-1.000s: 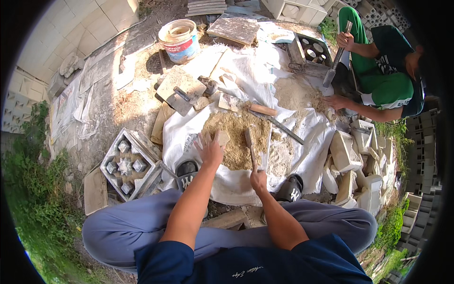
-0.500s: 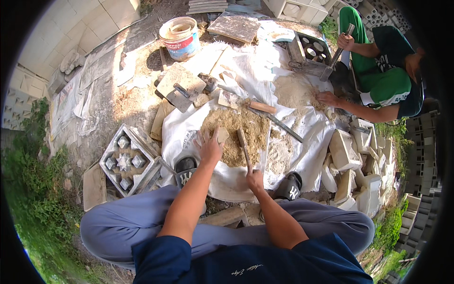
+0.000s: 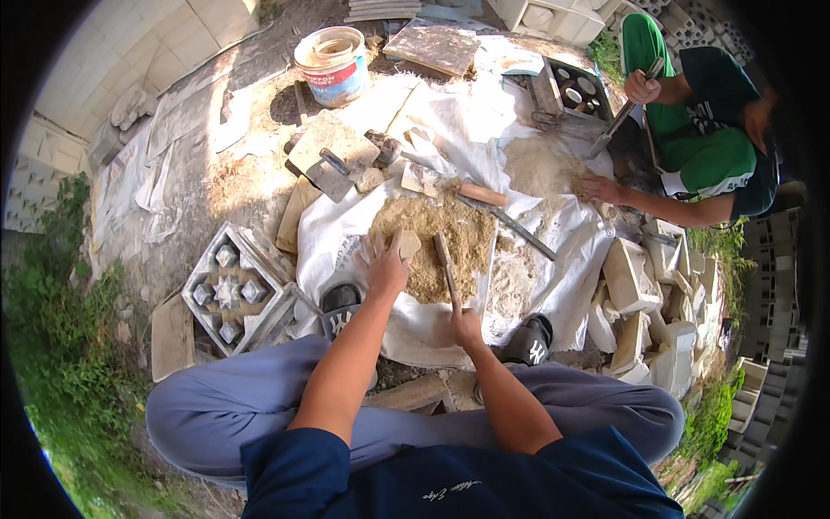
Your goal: The person shapes and carves a stone piece on a sheet on the ground, scraping, chipping, and smoothing its edges and surface using metal scraping tools, chisels, and a hammer.
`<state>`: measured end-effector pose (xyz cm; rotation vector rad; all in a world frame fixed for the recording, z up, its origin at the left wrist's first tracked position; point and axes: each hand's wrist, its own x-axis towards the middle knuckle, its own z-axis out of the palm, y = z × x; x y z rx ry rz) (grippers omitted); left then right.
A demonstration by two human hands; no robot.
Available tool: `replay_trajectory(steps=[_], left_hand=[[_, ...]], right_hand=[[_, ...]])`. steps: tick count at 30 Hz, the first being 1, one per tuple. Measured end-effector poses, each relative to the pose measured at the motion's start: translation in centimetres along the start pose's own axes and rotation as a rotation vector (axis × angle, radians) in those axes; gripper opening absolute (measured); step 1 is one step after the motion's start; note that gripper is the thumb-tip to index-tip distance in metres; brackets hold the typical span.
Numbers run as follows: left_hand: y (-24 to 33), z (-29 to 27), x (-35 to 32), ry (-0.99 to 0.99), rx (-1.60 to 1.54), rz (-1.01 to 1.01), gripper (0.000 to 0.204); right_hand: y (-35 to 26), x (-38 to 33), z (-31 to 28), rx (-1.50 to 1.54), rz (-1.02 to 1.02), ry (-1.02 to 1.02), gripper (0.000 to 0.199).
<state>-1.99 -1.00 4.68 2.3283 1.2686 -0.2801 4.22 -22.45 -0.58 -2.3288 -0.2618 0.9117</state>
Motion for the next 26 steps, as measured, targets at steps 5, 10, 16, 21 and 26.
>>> replay_trajectory(steps=[5, 10, 16, 21, 26], left_hand=[[-1.0, -0.1, -0.3, 0.006, -0.007, -0.019, 0.078], [-1.1, 0.0, -0.2, 0.032, -0.031, 0.006, 0.078], [0.4, -0.2, 0.1, 0.003, -0.009, 0.027, 0.077], [-0.7, -0.1, 0.0, 0.021, 0.023, -0.013, 0.077], [-0.3, -0.1, 0.0, -0.001, 0.031, -0.008, 0.082]], right_hand=[[-3.0, -0.1, -1.8, 0.029, -0.049, 0.061, 0.085], [-5.5, -0.5, -2.2, 0.438, -0.279, 0.120, 0.067], [0.2, 0.3, -0.4, -0.001, -0.003, 0.114, 0.079], [-3.0, -0.2, -1.6, -0.007, -0.015, 0.059, 0.083], [-5.1, -0.2, -2.4, 0.315, -0.209, 0.042, 0.074]])
